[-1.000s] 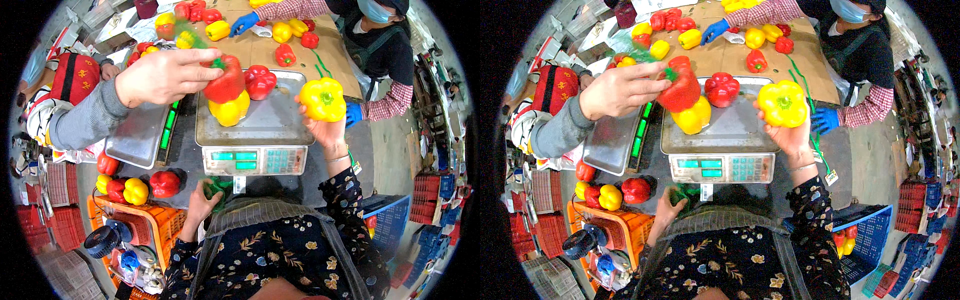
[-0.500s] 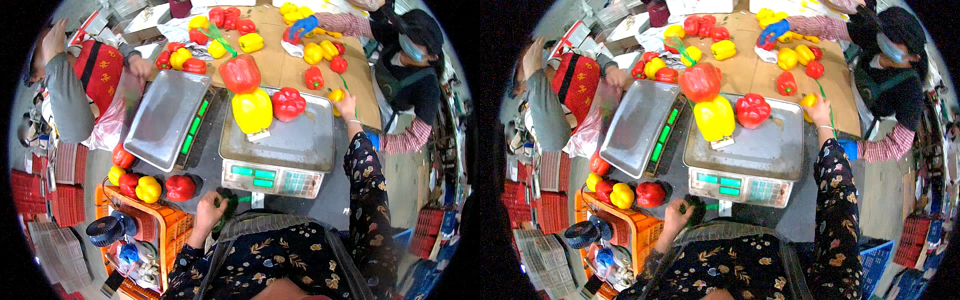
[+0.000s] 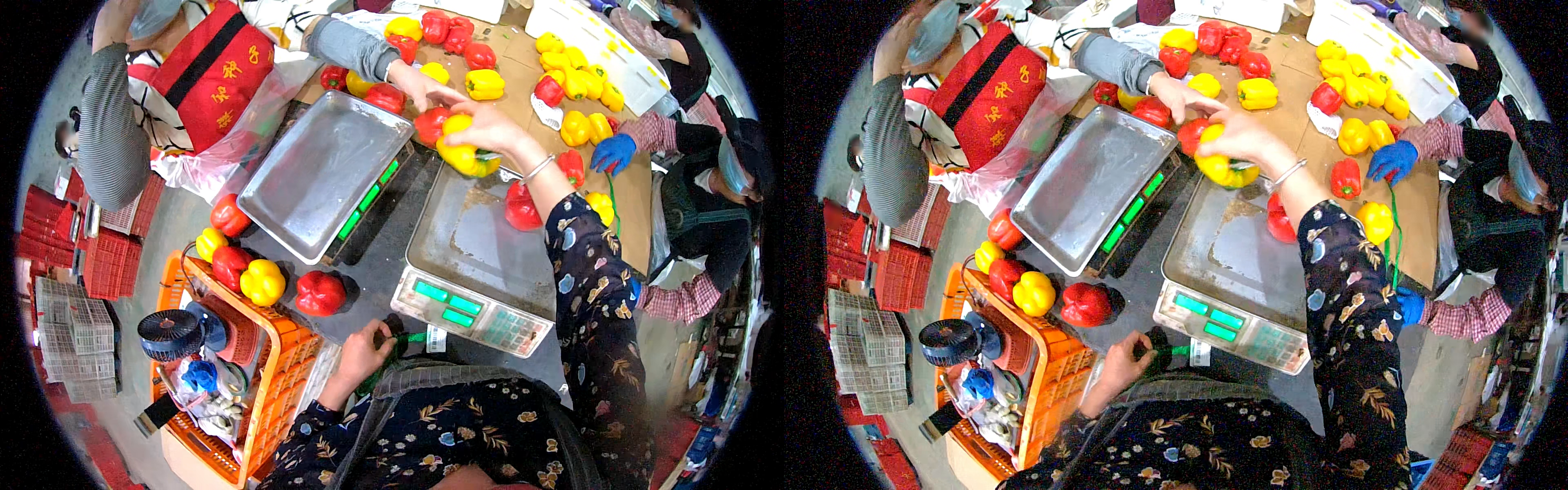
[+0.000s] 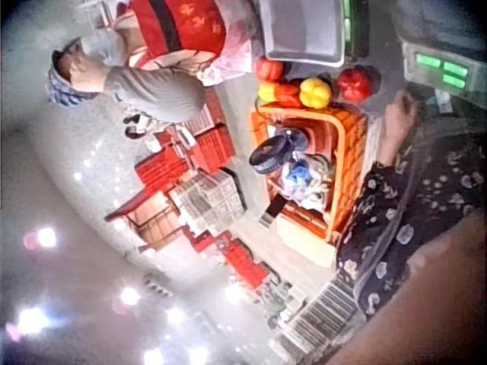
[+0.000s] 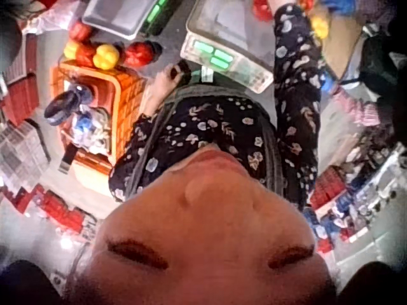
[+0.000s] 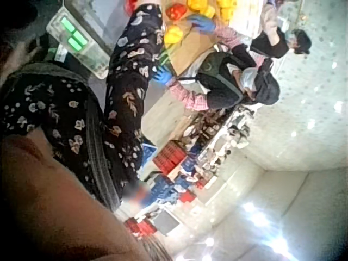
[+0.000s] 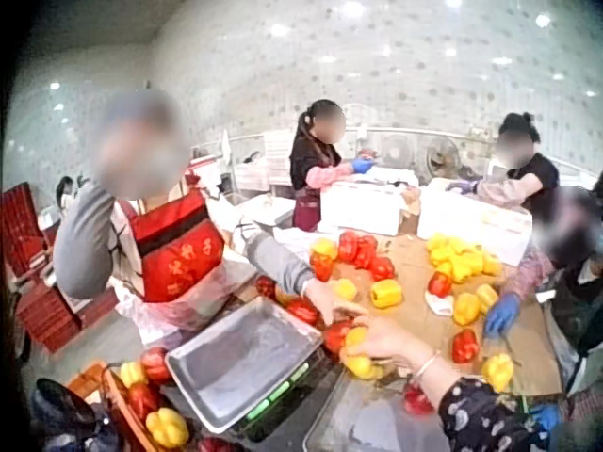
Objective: The person picks red and yellow bell peppers, places them on a digital scale, and then ties them together with green plastic ties. The tied peppers are placed into a blue crate. Other workers are visible in the background performing similar tasks.
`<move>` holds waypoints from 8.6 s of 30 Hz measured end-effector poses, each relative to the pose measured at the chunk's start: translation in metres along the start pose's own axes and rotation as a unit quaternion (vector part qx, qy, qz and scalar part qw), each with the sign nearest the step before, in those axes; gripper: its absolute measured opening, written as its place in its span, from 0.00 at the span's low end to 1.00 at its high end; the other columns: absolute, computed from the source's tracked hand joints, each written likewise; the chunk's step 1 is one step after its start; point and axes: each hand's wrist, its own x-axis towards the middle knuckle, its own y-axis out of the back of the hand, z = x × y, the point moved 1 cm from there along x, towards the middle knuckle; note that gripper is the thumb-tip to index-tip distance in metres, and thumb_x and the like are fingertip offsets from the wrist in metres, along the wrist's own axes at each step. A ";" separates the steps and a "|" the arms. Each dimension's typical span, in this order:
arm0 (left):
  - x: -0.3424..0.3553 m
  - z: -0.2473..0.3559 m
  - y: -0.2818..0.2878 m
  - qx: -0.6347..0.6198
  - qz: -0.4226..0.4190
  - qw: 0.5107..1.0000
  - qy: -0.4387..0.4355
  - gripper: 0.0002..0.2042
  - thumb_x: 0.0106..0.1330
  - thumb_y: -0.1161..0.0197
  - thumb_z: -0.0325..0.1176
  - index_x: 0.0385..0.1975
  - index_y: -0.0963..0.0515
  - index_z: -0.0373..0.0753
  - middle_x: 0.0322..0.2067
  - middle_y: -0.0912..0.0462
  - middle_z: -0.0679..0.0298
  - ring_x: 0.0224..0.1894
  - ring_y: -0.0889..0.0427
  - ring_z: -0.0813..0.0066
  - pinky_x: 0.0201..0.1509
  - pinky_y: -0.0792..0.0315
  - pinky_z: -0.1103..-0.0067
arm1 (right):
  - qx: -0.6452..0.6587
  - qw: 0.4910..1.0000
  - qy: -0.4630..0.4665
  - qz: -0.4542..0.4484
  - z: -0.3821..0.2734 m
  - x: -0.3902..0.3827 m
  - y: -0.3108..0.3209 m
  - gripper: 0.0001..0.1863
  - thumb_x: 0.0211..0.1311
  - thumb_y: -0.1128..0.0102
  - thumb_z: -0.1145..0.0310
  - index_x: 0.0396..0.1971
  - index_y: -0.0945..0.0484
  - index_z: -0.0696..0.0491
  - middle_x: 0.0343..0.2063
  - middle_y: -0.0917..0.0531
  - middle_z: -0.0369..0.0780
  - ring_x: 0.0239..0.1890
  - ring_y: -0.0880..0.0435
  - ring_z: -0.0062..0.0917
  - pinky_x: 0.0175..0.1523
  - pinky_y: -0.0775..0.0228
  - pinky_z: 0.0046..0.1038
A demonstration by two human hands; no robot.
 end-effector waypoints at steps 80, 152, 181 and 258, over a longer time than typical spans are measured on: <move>0.060 0.268 -0.024 -0.628 -0.338 0.641 -0.283 0.33 0.61 0.39 0.43 0.63 0.43 0.40 0.59 0.33 0.58 0.63 0.37 0.61 0.67 0.44 0.65 | 0.520 0.800 0.113 0.276 -0.046 -0.366 -0.040 0.40 0.53 0.38 0.59 0.63 0.43 0.58 0.55 0.28 0.44 0.57 0.29 0.29 0.62 0.38 0.29; -0.002 0.219 -0.130 0.002 -0.572 0.781 -0.251 0.29 0.65 0.42 0.43 0.63 0.41 0.39 0.57 0.31 0.57 0.54 0.28 0.69 0.59 0.37 0.73 | 0.490 0.305 -0.361 0.732 0.131 -0.804 -0.310 0.39 0.51 0.34 0.52 0.58 0.39 0.54 0.49 0.25 0.43 0.47 0.22 0.31 0.51 0.28 0.34; -0.002 0.176 -0.119 0.016 -0.576 0.759 -0.305 0.23 0.67 0.45 0.30 0.62 0.39 0.40 0.54 0.29 0.60 0.53 0.28 0.73 0.56 0.32 0.75 | 0.104 0.487 -0.476 0.725 0.183 -0.824 -0.323 0.40 0.56 0.36 0.57 0.61 0.43 0.66 0.61 0.36 0.50 0.62 0.36 0.36 0.66 0.47 0.34; 0.029 0.078 -0.096 0.270 -0.312 0.870 -0.270 0.15 0.54 0.40 0.45 0.32 0.22 0.40 0.30 0.18 0.51 0.36 0.19 0.51 0.38 0.26 0.61 | 0.193 0.943 -0.137 0.236 0.047 -0.414 -0.145 0.12 0.52 0.36 0.67 0.33 0.23 0.59 0.27 0.19 0.45 0.29 0.20 0.25 0.35 0.30 0.27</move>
